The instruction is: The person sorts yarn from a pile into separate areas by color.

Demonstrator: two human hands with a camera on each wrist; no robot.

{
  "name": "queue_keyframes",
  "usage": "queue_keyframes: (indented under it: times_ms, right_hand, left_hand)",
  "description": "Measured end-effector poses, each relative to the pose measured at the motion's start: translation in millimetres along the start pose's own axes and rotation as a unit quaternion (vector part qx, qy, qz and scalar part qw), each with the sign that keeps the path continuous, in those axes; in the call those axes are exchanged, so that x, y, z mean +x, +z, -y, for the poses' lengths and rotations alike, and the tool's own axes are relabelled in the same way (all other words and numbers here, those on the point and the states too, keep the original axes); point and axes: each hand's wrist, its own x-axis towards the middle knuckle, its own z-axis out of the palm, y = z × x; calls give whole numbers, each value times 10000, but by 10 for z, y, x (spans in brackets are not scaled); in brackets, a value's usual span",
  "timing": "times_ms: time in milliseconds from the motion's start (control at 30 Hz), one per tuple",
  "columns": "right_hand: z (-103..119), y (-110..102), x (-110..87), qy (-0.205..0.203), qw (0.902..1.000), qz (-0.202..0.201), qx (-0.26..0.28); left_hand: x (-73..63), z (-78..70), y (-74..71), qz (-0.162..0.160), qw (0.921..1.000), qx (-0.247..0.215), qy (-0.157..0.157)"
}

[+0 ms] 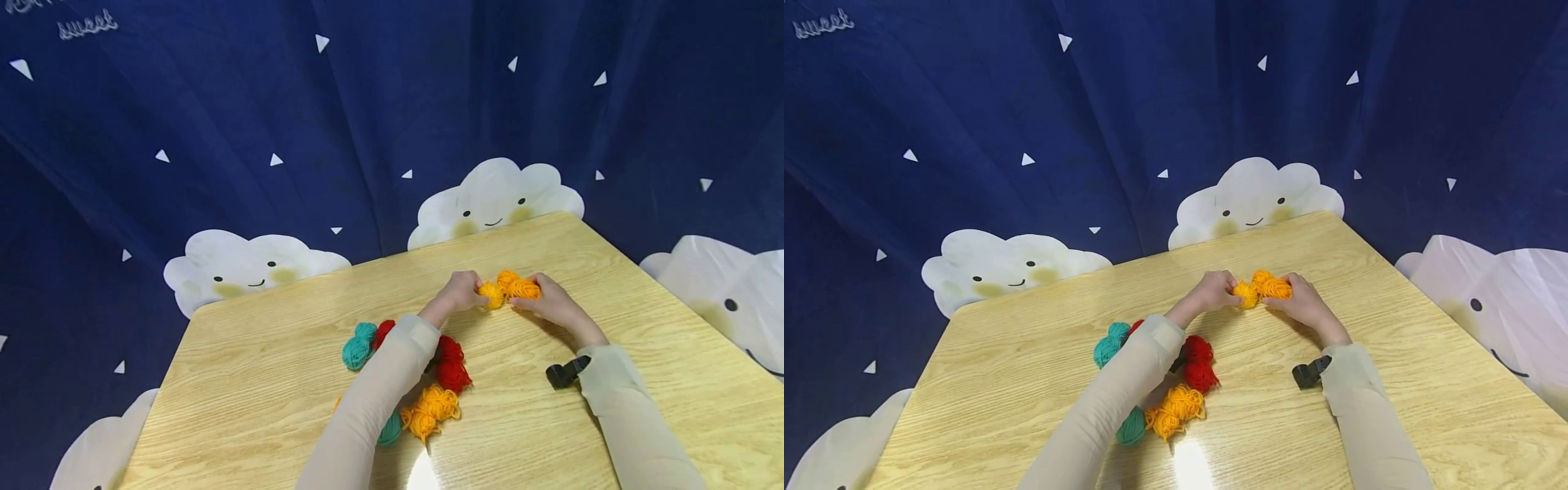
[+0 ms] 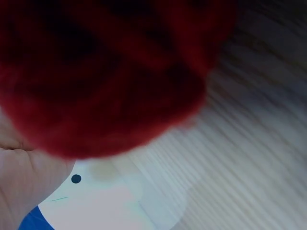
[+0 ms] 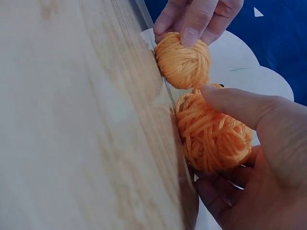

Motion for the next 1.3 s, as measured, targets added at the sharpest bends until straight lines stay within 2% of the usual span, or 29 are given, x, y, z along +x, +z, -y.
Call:
queue_keyframes:
  times_ms: [500,633,767,1000,1300]
  right_hand:
    - [87,16,11,18,9999,154,-44]
    - [88,6,9,-30,9998,195,15]
    - [71,-12,2,-40,9998,207,25]
    - [22,-39,-35,96,9995,277,88]
    - [-4,-56,-30,-5,9994,343,25]
  left_hand:
    - [-78,98,-58,-35,9991,-397,-170]
    - [-123,149,-94,-151,9968,-740,-265]
    - [-200,212,-185,-327,9929,-1127,-191]
    - [-445,254,-414,-546,9889,-1378,62]
    - [-977,380,-633,-824,9809,-1710,423]
